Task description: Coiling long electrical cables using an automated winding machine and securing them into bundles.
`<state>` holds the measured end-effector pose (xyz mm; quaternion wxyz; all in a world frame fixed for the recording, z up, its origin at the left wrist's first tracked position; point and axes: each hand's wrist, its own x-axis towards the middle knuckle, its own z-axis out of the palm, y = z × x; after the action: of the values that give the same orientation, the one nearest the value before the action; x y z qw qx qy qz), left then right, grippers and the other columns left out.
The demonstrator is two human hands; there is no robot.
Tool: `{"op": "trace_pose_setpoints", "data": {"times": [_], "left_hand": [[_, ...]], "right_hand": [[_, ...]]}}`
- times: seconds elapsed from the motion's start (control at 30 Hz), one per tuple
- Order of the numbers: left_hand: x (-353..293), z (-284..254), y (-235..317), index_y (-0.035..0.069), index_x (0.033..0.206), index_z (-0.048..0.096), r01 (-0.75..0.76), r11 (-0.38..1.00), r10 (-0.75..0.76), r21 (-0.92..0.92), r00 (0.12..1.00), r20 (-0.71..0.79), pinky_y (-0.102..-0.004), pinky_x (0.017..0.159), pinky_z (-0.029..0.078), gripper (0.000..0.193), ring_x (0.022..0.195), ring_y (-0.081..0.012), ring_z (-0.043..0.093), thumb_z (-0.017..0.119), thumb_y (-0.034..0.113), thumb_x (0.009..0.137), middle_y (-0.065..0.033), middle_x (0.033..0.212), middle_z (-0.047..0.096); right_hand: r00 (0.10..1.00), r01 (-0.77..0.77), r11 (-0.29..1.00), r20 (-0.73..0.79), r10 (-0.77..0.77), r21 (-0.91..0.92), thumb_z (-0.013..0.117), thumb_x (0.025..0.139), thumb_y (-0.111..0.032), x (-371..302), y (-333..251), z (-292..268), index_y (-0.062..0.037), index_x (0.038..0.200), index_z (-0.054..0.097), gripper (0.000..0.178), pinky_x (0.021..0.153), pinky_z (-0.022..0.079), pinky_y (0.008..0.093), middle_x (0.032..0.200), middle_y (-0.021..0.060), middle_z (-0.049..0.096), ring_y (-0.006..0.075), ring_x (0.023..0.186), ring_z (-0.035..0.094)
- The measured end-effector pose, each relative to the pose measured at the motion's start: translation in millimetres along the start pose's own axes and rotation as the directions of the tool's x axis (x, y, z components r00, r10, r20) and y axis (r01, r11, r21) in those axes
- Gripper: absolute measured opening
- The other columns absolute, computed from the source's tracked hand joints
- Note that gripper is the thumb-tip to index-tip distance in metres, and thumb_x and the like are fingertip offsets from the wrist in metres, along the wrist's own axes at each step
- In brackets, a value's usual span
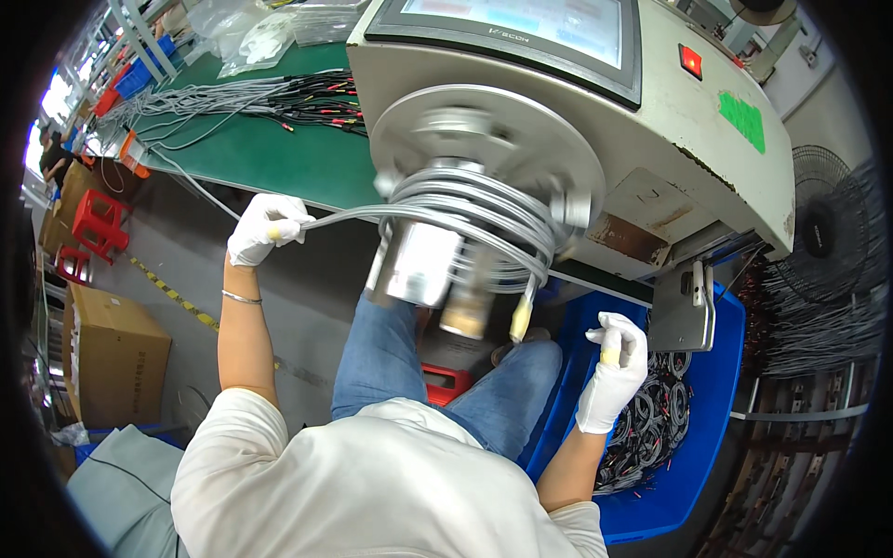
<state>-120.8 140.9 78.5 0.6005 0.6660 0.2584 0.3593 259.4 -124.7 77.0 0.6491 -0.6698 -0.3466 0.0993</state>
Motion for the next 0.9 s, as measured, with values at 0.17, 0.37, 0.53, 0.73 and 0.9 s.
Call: {"op": "trace_pose_setpoints", "data": {"times": [0.17,0.37,0.53,0.73,0.9], "left_hand": [[1.0,3.6,18.1,-0.002,0.085,0.072,0.064,0.993,-0.066,0.102,0.998,0.015,-0.0209,0.045,0.032,0.023,0.052,-0.0099,0.049,0.069,0.008,0.065,-0.0106,0.068,0.062],[5.5,15.8,36.7,-0.002,0.084,0.073,0.038,0.98,-0.052,0.194,0.997,0.065,-0.0227,0.046,0.032,0.024,0.055,-0.011,0.05,0.07,0.008,0.062,-0.0101,0.067,0.063],[7.8,29.1,45.5,-0.003,0.085,0.073,-0.004,0.991,-0.008,0.137,0.996,0.09,-0.0229,0.047,0.032,0.025,0.054,-0.0115,0.05,0.07,0.009,0.063,-0.0097,0.066,0.063],[9.0,45.8,48.6,-0.002,0.089,0.073,-0.024,0.991,0.013,0.133,0.996,0.086,-0.022,0.047,0.031,0.027,0.054,-0.0104,0.048,0.069,0.009,0.064,-0.0089,0.065,0.062],[11.8,70.2,56.6,-0.001,0.107,0.067,0.037,0.999,-0.037,0.002,0.999,0.032,-0.0212,0.049,0.032,0.044,0.057,-0.009,0.046,0.071,0.013,0.065,-0.0077,0.069,0.061]], "right_hand": [[1.0,-0.005,1.0,-0.002,0.005,-0.014,0.055,0.095,-0.016,0.4,0.4,-1.7,-0.0001,0.097,0.062,0.017,0.073,0.049,0.0255,0.094,0.0086,0.065,0.013,0.074,0.061],[1.0,-0.01,1.0,-0.011,0.009,-0.008,0.055,0.095,-0.016,1.9,-0.6,-2.5,0.0,0.097,0.062,0.018,0.073,0.049,0.0253,0.094,0.0081,0.065,0.0127,0.074,0.061],[1.0,-0.022,1.0,-0.008,0.022,-0.012,0.055,0.094,-0.01,3.3,-1.1,-5.4,0.0008,0.097,0.061,0.013,0.073,0.048,0.0249,0.095,0.0087,0.064,0.0128,0.074,0.06],[1.0,0.003,1.0,0.007,-0.003,-0.01,0.054,0.095,-0.015,5.9,-4.4,-4.5,0.0003,0.097,0.062,0.017,0.074,0.048,0.0253,0.094,0.008,0.064,0.0125,0.075,0.06],[0.997,0.066,0.997,0.038,-0.067,0.033,0.055,0.094,-0.013,14.6,-19.0,5.5,0.0001,0.098,0.062,0.015,0.075,0.048,0.0256,0.097,0.0087,0.064,0.0127,0.075,0.06]]}}
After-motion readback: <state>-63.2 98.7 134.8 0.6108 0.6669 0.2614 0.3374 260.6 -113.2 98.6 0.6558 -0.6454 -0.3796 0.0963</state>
